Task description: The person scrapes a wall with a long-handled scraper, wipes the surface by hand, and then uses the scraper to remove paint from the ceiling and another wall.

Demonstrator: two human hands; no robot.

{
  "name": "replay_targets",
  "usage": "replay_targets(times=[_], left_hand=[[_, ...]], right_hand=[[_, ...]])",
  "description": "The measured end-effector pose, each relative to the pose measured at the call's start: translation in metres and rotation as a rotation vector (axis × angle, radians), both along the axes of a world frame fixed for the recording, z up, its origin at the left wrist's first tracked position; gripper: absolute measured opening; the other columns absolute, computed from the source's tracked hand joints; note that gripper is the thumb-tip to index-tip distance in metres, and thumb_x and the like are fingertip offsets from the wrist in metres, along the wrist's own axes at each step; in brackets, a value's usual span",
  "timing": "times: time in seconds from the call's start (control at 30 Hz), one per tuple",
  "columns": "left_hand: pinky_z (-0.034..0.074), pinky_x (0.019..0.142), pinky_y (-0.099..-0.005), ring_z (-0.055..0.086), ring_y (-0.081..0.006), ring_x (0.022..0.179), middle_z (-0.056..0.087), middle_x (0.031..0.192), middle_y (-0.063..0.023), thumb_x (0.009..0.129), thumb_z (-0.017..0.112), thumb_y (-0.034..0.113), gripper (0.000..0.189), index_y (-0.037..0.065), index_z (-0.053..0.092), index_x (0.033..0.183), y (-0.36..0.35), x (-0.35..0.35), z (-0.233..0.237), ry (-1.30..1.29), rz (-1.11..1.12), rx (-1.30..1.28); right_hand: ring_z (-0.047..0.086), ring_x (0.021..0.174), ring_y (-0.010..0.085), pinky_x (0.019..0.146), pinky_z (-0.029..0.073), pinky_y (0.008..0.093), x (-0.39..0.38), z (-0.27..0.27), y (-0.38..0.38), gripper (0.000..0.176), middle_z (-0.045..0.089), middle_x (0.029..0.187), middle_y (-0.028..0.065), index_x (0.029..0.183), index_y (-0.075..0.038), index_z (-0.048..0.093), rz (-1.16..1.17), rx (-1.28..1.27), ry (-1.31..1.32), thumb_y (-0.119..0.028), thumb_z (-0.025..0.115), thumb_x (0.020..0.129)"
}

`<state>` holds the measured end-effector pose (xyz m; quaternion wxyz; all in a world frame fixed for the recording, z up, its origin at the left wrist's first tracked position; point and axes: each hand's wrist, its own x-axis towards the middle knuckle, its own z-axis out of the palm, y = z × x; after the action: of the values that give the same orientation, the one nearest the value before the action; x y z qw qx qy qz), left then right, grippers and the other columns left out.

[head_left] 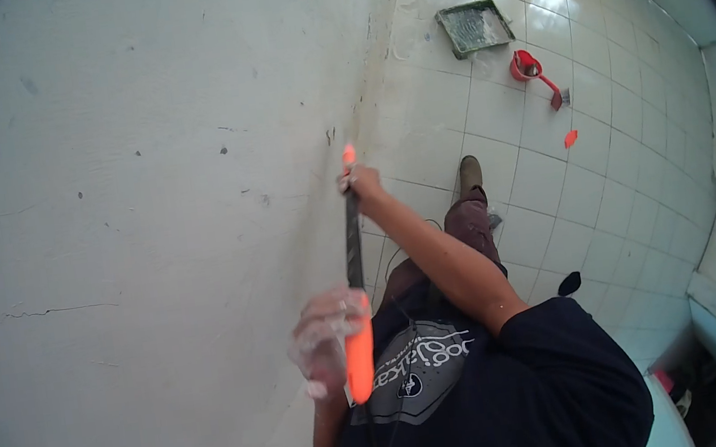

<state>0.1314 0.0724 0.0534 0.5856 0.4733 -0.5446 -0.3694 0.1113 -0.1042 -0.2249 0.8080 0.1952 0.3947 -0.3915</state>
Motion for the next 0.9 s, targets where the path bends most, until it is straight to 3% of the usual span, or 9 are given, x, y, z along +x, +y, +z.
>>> replay_targets(times=[0.07, 0.1, 0.17, 0.3, 0.37, 0.63, 0.9], left_hand=[[0.058, 0.079, -0.0493, 0.072, -0.0286, 0.082, 0.071, 0.078, -0.0173, 0.09, 0.042, 0.082, 0.089, -0.003, 0.069, 0.08, 0.019, 0.001, 0.007, 0.04, -0.099, -0.057], [0.058, 0.079, -0.0493, 0.072, -0.0286, 0.082, 0.071, 0.078, -0.0173, 0.09, 0.042, 0.082, 0.089, -0.003, 0.069, 0.08, 0.027, 0.005, 0.006, 0.04, -0.102, -0.05], [0.058, 0.06, -0.0413, 0.068, -0.0268, 0.061, 0.066, 0.065, -0.0134, 0.09, 0.046, 0.079, 0.085, -0.002, 0.065, 0.071, 0.04, 0.015, 0.001, 0.037, -0.234, -0.125], [0.056, 0.057, -0.0405, 0.065, -0.0274, 0.054, 0.063, 0.06, -0.0123, 0.094, 0.045, 0.075, 0.081, 0.0, 0.06, 0.067, 0.045, -0.005, 0.006, 0.166, -0.121, -0.136], [0.054, 0.056, -0.0392, 0.064, -0.0271, 0.054, 0.063, 0.06, -0.0127, 0.097, 0.041, 0.072, 0.081, 0.001, 0.058, 0.063, 0.041, -0.011, -0.008, 0.137, -0.049, -0.097], [0.05, 0.057, -0.037, 0.062, -0.0278, 0.054, 0.059, 0.059, -0.0121, 0.1, 0.033, 0.07, 0.082, 0.002, 0.052, 0.059, 0.005, -0.056, 0.002, -0.069, -0.076, 0.164], [0.049, 0.058, -0.0378, 0.062, -0.0288, 0.055, 0.059, 0.059, -0.0128, 0.1, 0.034, 0.069, 0.081, 0.001, 0.053, 0.059, -0.008, -0.072, 0.008, -0.035, -0.036, 0.208]], right_hand=[[0.047, 0.053, 0.0096, 0.046, 0.043, 0.0241, 0.018, 0.035, 0.02, 0.013, 0.05, 0.074, 0.0051, 0.112, -0.01, 0.045, 0.161, -0.057, 0.087, -0.018, 0.049, 0.103], [0.047, 0.053, 0.0096, 0.046, 0.043, 0.0241, 0.023, 0.044, 0.028, 0.013, 0.05, 0.074, 0.0051, 0.112, -0.01, 0.045, 0.158, -0.05, 0.086, -0.018, 0.049, 0.103], [0.045, 0.052, 0.0085, 0.045, 0.043, 0.0244, 0.029, 0.056, 0.038, 0.017, 0.05, 0.076, 0.0052, 0.118, -0.013, 0.041, 0.178, -0.1, 0.035, -0.02, 0.047, 0.104], [0.045, 0.052, 0.0085, 0.044, 0.043, 0.0248, 0.027, 0.056, 0.044, 0.015, 0.051, 0.077, 0.0056, 0.115, -0.012, 0.041, 0.279, -0.1, 0.061, -0.021, 0.044, 0.104], [0.048, 0.054, 0.0114, 0.046, 0.046, 0.0287, 0.023, 0.044, 0.032, 0.009, 0.05, 0.076, 0.0065, 0.103, -0.006, 0.042, 0.332, -0.09, 0.122, -0.015, 0.045, 0.103], [0.045, 0.049, 0.0089, 0.042, 0.043, 0.0255, 0.007, 0.011, 0.024, 0.013, 0.05, 0.074, 0.0056, 0.104, -0.008, 0.039, 0.445, -0.14, 0.072, -0.014, 0.048, 0.098], [0.046, 0.049, 0.01, 0.042, 0.044, 0.0267, 0.001, 0.007, 0.014, 0.01, 0.051, 0.072, 0.0055, 0.099, -0.007, 0.041, 0.44, -0.143, 0.045, -0.013, 0.049, 0.097]])
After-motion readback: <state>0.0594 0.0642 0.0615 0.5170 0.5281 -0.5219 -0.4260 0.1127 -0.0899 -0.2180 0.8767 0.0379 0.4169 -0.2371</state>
